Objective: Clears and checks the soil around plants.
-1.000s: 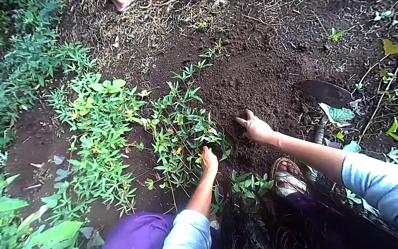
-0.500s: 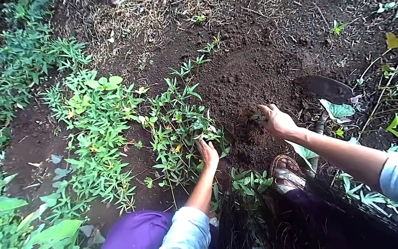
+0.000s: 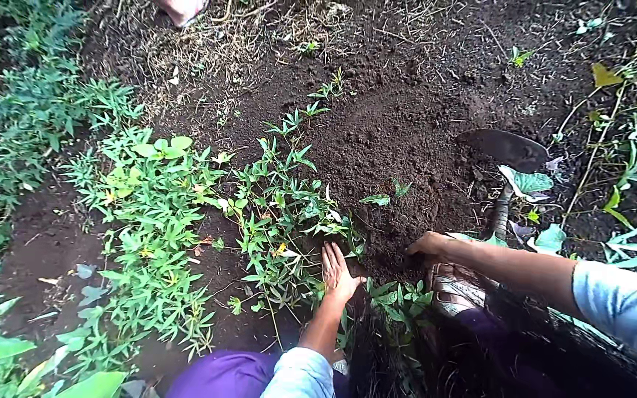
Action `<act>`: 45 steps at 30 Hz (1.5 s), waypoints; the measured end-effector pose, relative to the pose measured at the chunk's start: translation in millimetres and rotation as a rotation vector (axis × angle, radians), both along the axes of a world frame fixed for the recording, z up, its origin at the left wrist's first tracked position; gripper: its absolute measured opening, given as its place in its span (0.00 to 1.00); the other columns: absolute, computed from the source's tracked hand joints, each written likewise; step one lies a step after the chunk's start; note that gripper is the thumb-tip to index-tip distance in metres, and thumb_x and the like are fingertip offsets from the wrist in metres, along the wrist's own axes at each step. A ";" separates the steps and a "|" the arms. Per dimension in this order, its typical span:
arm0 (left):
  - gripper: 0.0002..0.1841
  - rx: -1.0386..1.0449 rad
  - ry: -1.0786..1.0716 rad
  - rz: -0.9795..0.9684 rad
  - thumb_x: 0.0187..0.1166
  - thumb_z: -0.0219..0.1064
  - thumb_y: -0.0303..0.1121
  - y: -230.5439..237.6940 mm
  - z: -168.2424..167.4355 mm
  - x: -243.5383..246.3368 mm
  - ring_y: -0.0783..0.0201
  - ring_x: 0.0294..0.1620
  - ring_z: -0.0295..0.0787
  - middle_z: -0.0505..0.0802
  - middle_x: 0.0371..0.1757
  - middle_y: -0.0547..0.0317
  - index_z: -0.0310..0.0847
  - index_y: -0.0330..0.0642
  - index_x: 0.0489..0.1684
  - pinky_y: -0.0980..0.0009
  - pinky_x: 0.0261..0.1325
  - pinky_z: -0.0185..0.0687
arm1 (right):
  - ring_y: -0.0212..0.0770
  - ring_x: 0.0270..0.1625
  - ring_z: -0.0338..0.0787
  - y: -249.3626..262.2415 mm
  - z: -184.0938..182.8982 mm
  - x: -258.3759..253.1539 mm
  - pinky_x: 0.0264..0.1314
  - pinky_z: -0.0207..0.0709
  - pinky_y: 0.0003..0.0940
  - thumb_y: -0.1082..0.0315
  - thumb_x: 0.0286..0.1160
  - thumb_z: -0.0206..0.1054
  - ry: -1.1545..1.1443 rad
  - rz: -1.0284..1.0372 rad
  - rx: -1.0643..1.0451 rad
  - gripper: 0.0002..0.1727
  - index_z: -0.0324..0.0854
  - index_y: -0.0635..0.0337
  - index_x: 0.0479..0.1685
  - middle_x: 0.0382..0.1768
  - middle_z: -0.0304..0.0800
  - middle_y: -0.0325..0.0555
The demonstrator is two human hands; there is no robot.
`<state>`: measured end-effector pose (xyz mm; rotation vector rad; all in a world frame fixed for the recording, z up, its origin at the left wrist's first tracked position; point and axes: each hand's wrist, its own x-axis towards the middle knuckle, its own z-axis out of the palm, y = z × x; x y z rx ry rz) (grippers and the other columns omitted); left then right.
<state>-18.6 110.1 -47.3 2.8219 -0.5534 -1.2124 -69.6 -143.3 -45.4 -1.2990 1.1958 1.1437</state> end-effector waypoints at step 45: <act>0.26 -0.075 -0.146 0.324 0.73 0.68 0.31 -7.4 7.7 110.0 0.41 0.84 0.68 0.83 0.77 0.41 0.83 0.35 0.73 0.45 0.86 0.56 | 0.64 0.83 0.74 -47.0 -34.3 184.3 0.79 0.69 0.68 0.71 0.81 0.68 -0.959 0.565 -0.358 0.24 0.80 0.61 0.77 0.85 0.71 0.58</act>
